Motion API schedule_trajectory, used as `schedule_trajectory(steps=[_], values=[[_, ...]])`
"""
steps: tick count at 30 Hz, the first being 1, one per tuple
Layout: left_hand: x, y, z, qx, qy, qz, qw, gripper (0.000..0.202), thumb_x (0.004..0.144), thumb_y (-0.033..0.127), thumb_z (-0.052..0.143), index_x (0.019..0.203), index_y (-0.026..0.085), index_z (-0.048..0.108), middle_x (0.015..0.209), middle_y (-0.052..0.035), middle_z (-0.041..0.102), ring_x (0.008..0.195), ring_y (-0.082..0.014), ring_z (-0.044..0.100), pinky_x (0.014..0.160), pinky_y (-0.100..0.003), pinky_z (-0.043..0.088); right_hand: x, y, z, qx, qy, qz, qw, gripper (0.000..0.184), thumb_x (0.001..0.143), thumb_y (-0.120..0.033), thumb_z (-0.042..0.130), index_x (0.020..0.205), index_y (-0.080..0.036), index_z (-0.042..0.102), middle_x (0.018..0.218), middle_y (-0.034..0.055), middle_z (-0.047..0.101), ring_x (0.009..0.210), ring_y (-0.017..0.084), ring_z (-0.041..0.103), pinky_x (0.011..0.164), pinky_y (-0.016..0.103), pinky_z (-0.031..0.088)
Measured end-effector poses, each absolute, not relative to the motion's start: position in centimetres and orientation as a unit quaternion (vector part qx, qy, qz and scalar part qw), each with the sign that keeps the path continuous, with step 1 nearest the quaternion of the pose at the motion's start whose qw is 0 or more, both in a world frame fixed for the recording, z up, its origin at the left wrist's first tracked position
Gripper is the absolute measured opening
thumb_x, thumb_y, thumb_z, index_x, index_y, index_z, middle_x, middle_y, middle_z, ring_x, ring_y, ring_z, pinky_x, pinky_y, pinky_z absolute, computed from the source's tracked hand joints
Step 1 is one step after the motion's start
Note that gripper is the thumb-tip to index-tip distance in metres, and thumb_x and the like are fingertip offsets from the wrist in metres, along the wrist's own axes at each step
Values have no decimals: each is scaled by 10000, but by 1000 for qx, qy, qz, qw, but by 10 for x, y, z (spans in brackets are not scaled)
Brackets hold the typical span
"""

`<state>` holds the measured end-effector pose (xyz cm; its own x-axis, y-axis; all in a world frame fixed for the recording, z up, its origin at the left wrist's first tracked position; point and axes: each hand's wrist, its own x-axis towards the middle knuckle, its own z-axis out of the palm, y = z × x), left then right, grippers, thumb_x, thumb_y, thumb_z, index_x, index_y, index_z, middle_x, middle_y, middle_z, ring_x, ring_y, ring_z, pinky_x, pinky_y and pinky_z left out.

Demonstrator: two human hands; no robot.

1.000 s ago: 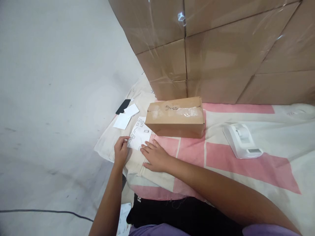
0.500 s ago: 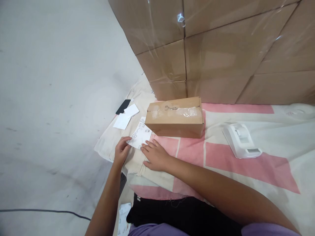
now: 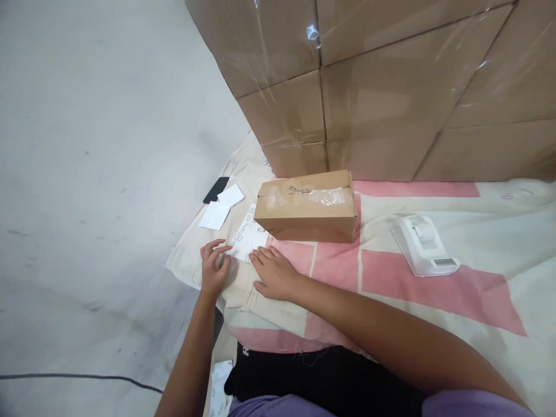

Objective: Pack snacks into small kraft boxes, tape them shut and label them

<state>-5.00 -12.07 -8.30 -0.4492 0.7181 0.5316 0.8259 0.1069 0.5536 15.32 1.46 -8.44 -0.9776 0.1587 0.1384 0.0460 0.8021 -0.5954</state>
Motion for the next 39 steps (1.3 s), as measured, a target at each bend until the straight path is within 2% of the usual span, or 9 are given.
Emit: schedule_trajectory(steps=[2, 4, 7, 10, 16, 23, 28, 33, 39], values=[[-41, -121, -81, -574, -737, -345, 96, 174, 865, 191, 646, 1021, 229, 714, 1178, -105, 649, 1166, -291, 544, 1000, -479, 423, 152, 16, -83, -61, -936, 333, 97, 744, 898, -252, 566, 1559, -2, 332, 1596, 262, 398, 1517, 360, 331, 1259, 549, 226], [-31, -123, -80, -628, -725, -271, 80, 233, 876, 228, 666, 1106, 240, 695, 1163, -89, 659, 1113, -275, 557, 986, -470, 419, 152, 19, -81, -67, -930, 346, 103, 784, 853, -172, 545, 1571, 6, 286, 1577, 264, 421, 1484, 336, 386, 1240, 526, 284], [-20, -126, -82, -643, -734, -216, 28, 361, 909, 282, 652, 1270, 260, 642, 1226, -85, 628, 1127, -269, 538, 973, -454, 413, 152, 21, -80, -71, -927, 352, 111, 826, 816, -146, 542, 1573, 25, 258, 1523, 262, 481, 1412, 317, 461, 1208, 482, 351], [-15, -127, -84, -626, -756, -192, 9, 387, 942, 302, 605, 1328, 275, 625, 1249, -90, 587, 1131, -270, 509, 985, -456, 400, 152, 22, -79, -78, -923, 357, 116, 835, 809, -149, 544, 1572, 28, 253, 1477, 259, 515, 1366, 322, 489, 1177, 481, 387], [-15, -122, -82, -605, -775, -179, -9, 269, 926, 274, 584, 1174, 274, 689, 1229, -92, 554, 1080, -274, 487, 974, -467, 387, 152, 22, -78, -83, -923, 358, 118, 809, 824, -149, 518, 1575, -10, 252, 1497, 240, 496, 1388, 313, 466, 1167, 483, 395], [-17, -120, -84, -596, -776, -204, -22, 169, 891, 273, 611, 1053, 246, 650, 1228, -102, 545, 1125, -307, 484, 974, -490, 381, 150, 20, -81, -65, -930, 340, 122, 797, 826, -140, 506, 1568, 5, 254, 1508, 246, 494, 1415, 298, 457, 1237, 488, 295], [-17, -122, -84, -607, -765, -216, 2, 295, 887, 261, 635, 1179, 284, 669, 1366, -104, 524, 1184, -313, 477, 1013, -501, 390, 150, 20, -82, -67, -932, 336, 117, 786, 839, -149, 504, 1570, 3, 258, 1562, 245, 441, 1446, 301, 436, 1259, 491, 257], [-16, -123, -84, -609, -754, -244, 31, 52, 887, 253, 642, 928, 236, 669, 1301, -106, 571, 1175, -309, 499, 1016, -505, 391, 151, 19, -80, -63, -934, 335, 107, 788, 843, -149, 515, 1575, -10, 259, 1538, 238, 477, 1429, 287, 465, 1264, 492, 243], [-16, -123, -83, -601, -755, -263, 25, 91, 898, 278, 631, 845, 219, 587, 1259, -115, 593, 1151, -301, 531, 1003, -493, 393, 152, 18, -78, -58, -937, 330, 100, 777, 852, -142, 514, 1581, -41, 266, 1543, 234, 477, 1422, 292, 480, 1265, 515, 223]])
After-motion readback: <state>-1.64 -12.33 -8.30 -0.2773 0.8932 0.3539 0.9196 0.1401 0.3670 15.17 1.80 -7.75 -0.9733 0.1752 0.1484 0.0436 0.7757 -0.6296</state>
